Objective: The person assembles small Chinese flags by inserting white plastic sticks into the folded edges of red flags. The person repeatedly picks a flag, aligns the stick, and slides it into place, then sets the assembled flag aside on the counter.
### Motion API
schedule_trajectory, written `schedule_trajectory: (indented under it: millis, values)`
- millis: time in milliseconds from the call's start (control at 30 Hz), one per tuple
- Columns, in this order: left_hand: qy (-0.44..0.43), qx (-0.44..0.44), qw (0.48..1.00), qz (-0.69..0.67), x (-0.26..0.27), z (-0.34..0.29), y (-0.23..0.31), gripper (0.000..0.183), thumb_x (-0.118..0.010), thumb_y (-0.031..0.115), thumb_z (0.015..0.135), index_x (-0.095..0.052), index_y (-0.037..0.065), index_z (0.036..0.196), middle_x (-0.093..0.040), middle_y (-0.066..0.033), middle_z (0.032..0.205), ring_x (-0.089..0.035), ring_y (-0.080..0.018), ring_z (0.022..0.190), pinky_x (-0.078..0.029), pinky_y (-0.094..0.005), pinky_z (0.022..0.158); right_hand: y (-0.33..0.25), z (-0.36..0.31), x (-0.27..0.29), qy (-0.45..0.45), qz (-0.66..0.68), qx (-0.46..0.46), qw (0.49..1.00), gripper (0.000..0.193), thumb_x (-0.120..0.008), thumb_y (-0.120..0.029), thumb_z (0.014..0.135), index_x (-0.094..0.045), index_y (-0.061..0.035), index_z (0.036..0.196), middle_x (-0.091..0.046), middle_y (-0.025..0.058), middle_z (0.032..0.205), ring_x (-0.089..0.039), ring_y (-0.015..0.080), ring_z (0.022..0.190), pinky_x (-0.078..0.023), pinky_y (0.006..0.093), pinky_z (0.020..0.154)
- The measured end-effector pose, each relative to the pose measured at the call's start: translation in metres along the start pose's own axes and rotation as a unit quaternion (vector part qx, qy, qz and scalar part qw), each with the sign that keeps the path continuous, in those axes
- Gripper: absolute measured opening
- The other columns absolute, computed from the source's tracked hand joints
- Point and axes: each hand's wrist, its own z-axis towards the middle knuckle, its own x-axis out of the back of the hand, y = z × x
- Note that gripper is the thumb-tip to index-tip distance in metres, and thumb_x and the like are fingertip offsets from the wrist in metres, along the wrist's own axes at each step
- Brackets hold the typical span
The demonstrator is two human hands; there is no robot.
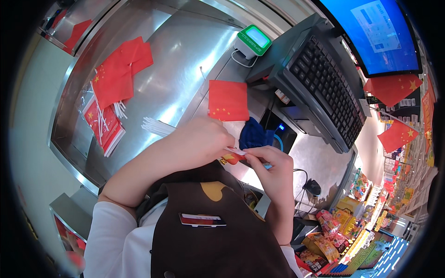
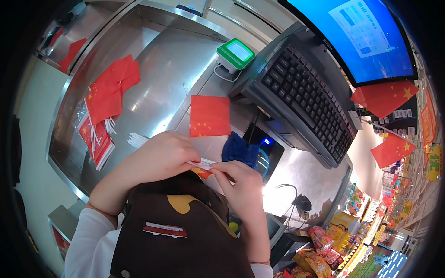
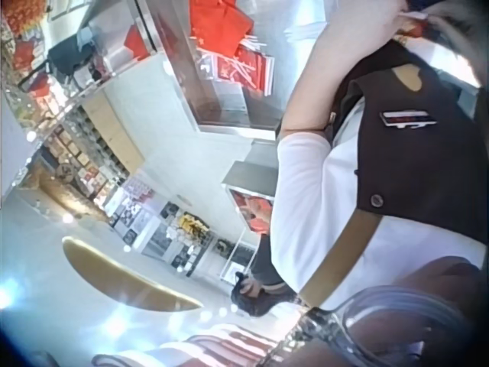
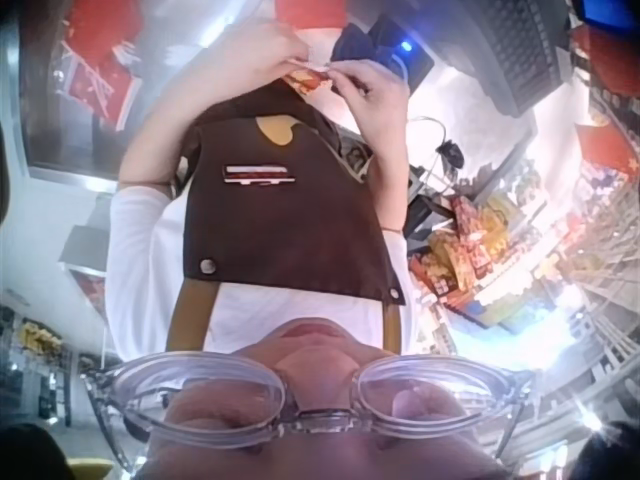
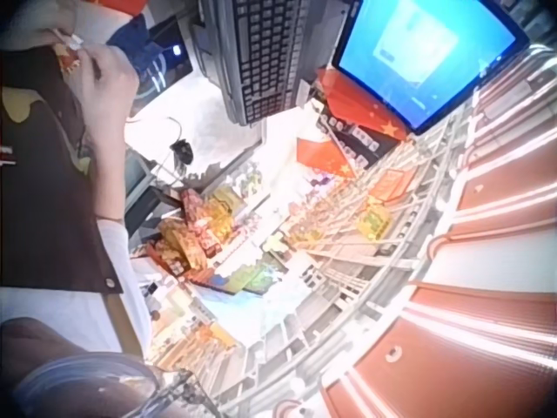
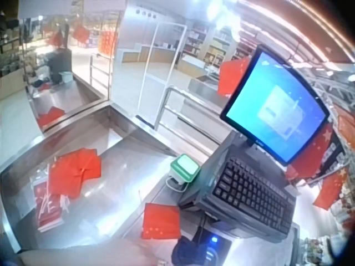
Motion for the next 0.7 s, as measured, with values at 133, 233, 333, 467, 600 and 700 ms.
schedule_trajectory:
  millis: [133,233,333,467,600,700]
  values:
    - [-0.002,-0.001,0.998,0.061,0.016,-0.013,0.000,0.011,-0.068,0.013,0.072,-0.065,0.006,0.081,-0.062,-0.0080,0.076,-0.060,-0.0265,0.081,-0.048,-0.0377,0.073,0.000,0.002,-0.004,-0.007,0.030,0.013,0.999,0.009,-0.068,0.001,0.079,-0.068,0.0003,0.088,-0.065,0.0099,0.080,-0.063,0.0174,0.068,-0.050,0.0256,0.063]
    - [-0.008,0.006,0.997,0.079,0.024,-0.017,0.003,0.013,-0.069,0.012,0.071,-0.066,0.006,0.082,-0.062,-0.0074,0.076,-0.060,-0.0262,0.082,-0.047,-0.0381,0.074,0.000,0.003,-0.009,-0.007,0.043,0.014,0.999,0.010,-0.067,0.002,0.079,-0.068,0.0007,0.088,-0.064,0.0097,0.081,-0.063,0.0175,0.070,-0.050,0.0257,0.064]
    - [0.028,-0.002,0.998,0.057,0.023,-0.020,-0.003,0.014,-0.069,0.011,0.070,-0.066,0.006,0.083,-0.063,-0.0074,0.077,-0.060,-0.0263,0.081,-0.047,-0.0381,0.074,0.000,0.003,-0.011,0.000,0.048,0.005,0.999,0.009,-0.066,0.001,0.080,-0.068,0.0010,0.089,-0.064,0.0104,0.082,-0.064,0.0181,0.071,-0.050,0.0260,0.065]
    - [0.023,0.027,0.998,0.053,0.024,-0.021,-0.006,0.015,-0.069,0.011,0.069,-0.066,0.006,0.083,-0.062,-0.0072,0.077,-0.060,-0.0265,0.081,-0.047,-0.0376,0.075,0.006,0.000,-0.014,0.004,0.070,-0.016,0.997,0.009,-0.063,0.000,0.083,-0.068,0.0008,0.091,-0.064,0.0110,0.082,-0.064,0.0185,0.071,-0.050,0.0264,0.065]
    - [0.106,-0.009,0.988,0.110,0.014,-0.017,-0.005,0.014,-0.068,0.013,0.071,-0.064,0.006,0.082,-0.062,-0.0056,0.078,-0.060,-0.0248,0.081,-0.047,-0.0359,0.077,0.004,-0.001,-0.014,0.004,0.076,-0.018,0.997,0.012,-0.061,-0.001,0.085,-0.067,0.0003,0.096,-0.065,0.0108,0.083,-0.064,0.0179,0.071,-0.050,0.0258,0.065]
    - [0.131,-0.076,0.983,0.102,-0.002,-0.011,-0.003,0.013,-0.067,0.014,0.072,-0.063,0.006,0.081,-0.061,-0.0045,0.079,-0.059,-0.0228,0.081,-0.047,-0.0347,0.078,-0.001,-0.001,-0.019,0.007,0.103,-0.037,0.994,0.014,-0.061,-0.001,0.085,-0.066,-0.0004,0.099,-0.066,0.0106,0.085,-0.065,0.0174,0.070,-0.050,0.0255,0.066]
